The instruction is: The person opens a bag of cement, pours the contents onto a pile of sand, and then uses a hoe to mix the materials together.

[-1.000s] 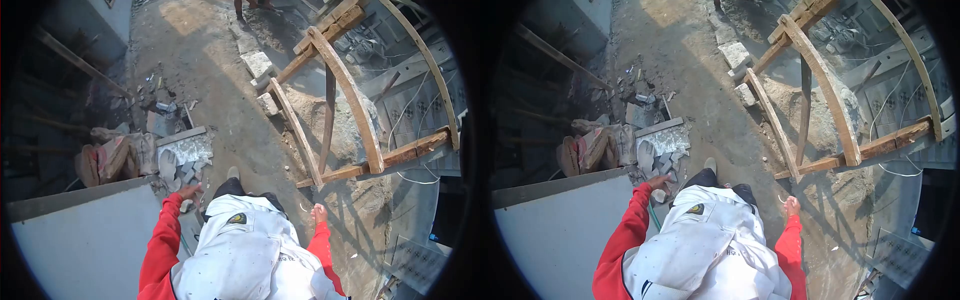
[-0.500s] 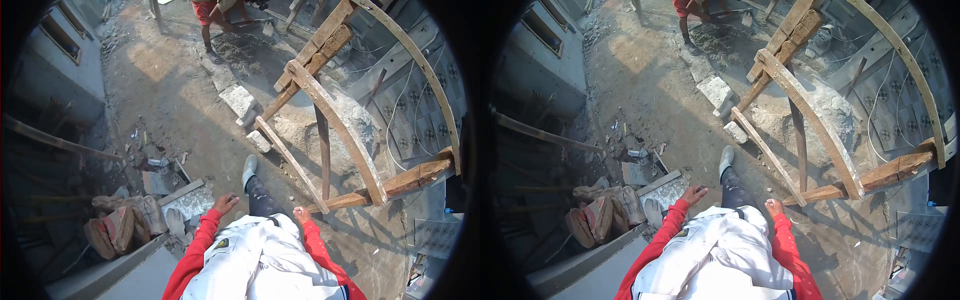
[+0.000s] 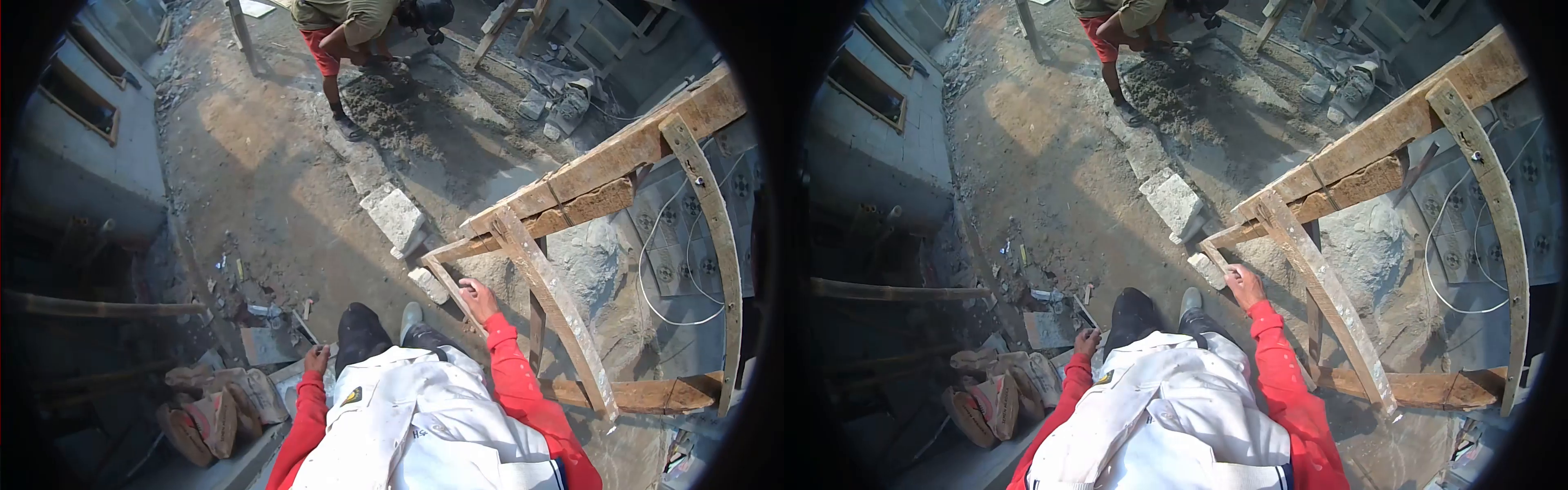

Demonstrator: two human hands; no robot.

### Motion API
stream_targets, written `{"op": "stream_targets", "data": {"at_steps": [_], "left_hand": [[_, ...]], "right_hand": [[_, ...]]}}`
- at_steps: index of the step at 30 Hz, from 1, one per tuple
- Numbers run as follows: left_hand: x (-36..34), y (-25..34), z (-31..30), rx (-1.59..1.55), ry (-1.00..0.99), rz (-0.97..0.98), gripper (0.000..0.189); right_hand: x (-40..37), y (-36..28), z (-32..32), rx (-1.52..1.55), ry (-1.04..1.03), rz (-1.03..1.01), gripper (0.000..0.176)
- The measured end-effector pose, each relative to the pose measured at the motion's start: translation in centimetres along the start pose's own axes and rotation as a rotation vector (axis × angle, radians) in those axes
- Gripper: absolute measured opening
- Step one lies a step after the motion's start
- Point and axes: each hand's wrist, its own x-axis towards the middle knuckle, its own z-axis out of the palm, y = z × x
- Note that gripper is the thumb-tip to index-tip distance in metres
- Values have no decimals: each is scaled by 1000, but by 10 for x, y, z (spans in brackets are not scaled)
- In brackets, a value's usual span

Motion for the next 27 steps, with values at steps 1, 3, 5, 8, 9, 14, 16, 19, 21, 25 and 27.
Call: {"op": "stream_targets", "data": {"at_steps": [1,3,5,8,9,14,16,19,21,25,27], "left_hand": [[14,-6,2,43,46,34,35],[32,-6,8,88,146,159,40],[64,-2,5,177,114,117,44],[126,25,-15,262,25,-9,53],[153,32,-26,248,-31,39,54],[265,129,-115,9,-176,-143,41],[312,160,-159,-65,-106,105,33],[327,245,-220,-289,-29,194,31],[353,272,-244,-367,-20,190,31],[387,331,-263,-310,-52,146,31],[397,377,-267,-275,-100,137,32]], "right_hand": [[19,-14,-3,-1,57,-62,32],[44,-32,0,-2,118,-115,32],[71,-46,3,-121,163,-136,32],[103,-47,22,-190,145,-100,31],[113,-53,30,-215,128,-27,30],[159,-37,100,-193,161,160,29],[195,-33,121,-231,136,228,27],[199,-55,162,-205,-59,193,31],[224,-51,192,-226,-139,261,27],[267,-54,227,-122,-221,296,30],[289,-57,241,-186,-240,291,29]]}}
